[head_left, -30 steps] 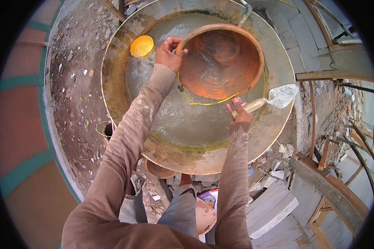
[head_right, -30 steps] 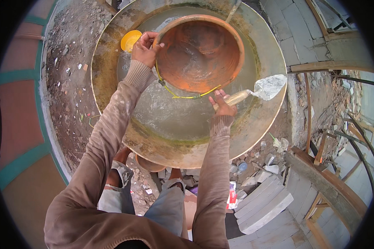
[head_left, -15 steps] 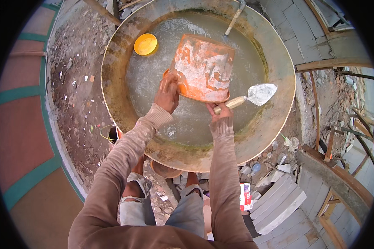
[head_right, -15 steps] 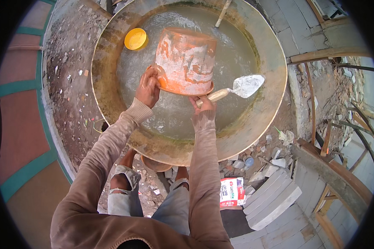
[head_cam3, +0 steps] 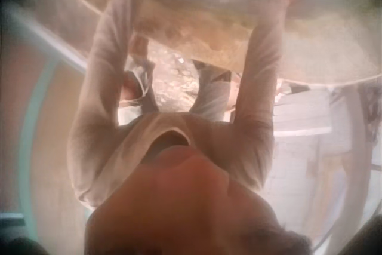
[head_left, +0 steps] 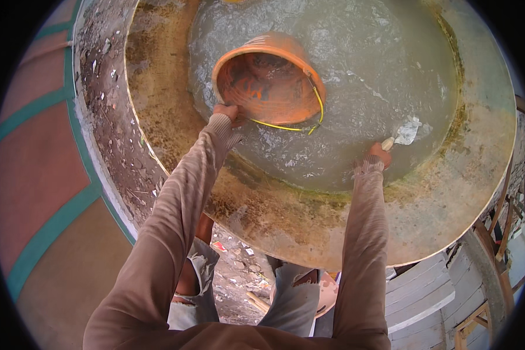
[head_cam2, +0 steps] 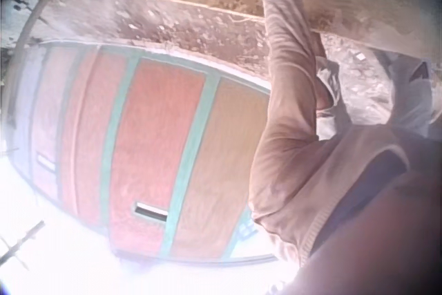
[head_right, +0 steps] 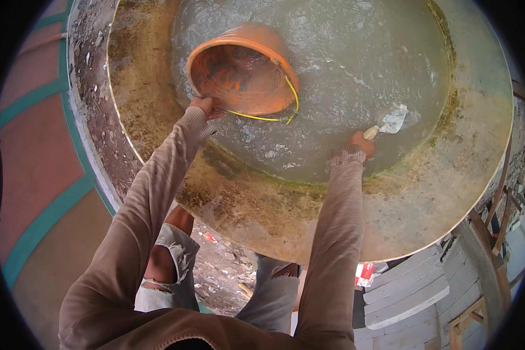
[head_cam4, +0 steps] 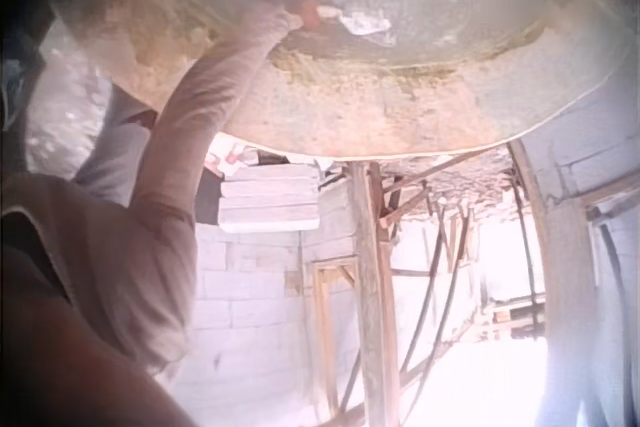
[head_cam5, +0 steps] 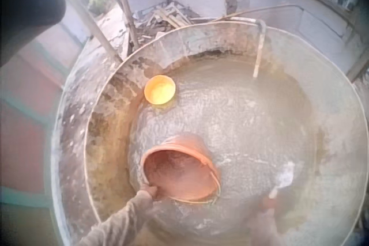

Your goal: The person cleans several small buckets by using a trowel to scrape out residue, rinsing them in a large vat of water, and stacking them.

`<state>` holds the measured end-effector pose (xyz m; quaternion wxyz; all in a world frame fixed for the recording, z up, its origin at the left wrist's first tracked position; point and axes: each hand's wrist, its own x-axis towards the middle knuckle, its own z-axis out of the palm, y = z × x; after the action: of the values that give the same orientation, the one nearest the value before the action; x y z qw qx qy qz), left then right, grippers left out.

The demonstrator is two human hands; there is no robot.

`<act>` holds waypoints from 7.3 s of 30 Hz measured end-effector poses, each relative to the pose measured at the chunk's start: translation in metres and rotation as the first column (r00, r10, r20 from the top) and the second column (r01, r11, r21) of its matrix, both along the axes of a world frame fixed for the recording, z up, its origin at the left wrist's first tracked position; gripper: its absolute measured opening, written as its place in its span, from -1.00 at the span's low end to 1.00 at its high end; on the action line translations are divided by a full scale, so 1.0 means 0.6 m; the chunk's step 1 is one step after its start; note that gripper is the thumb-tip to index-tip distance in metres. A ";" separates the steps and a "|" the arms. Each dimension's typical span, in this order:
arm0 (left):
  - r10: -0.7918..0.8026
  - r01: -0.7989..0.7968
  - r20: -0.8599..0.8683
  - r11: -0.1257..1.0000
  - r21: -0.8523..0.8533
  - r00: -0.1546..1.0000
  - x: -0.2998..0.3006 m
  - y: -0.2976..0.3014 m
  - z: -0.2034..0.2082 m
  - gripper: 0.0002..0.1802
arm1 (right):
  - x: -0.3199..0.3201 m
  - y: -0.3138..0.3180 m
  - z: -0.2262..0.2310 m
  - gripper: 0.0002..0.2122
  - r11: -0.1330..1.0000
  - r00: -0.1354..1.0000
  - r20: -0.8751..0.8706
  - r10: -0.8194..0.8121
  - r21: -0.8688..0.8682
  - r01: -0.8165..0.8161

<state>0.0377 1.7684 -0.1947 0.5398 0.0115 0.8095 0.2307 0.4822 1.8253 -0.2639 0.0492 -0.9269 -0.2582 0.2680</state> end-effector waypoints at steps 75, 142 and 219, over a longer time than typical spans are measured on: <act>-0.645 0.752 -0.672 0.629 -0.197 0.364 0.196 0.082 0.119 -0.67 | -0.280 -0.058 0.202 -0.61 0.719 0.640 -0.397 0.658 0.079 -0.690; -0.744 0.887 -0.649 0.179 -0.426 -0.161 0.129 0.024 0.177 -0.53 | -0.312 -0.065 0.279 -0.57 0.917 0.336 -0.893 0.301 0.174 -0.358; -0.972 0.710 -0.118 0.064 0.701 0.203 0.743 -0.295 0.586 -0.07 | 0.367 -0.627 0.617 -0.67 0.231 0.361 -0.596 -0.717 0.284 0.930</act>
<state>0.4834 1.5914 0.1570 0.6736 0.6258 0.3781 0.1080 0.7026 1.4493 0.1061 0.5117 -0.7867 0.2273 0.2598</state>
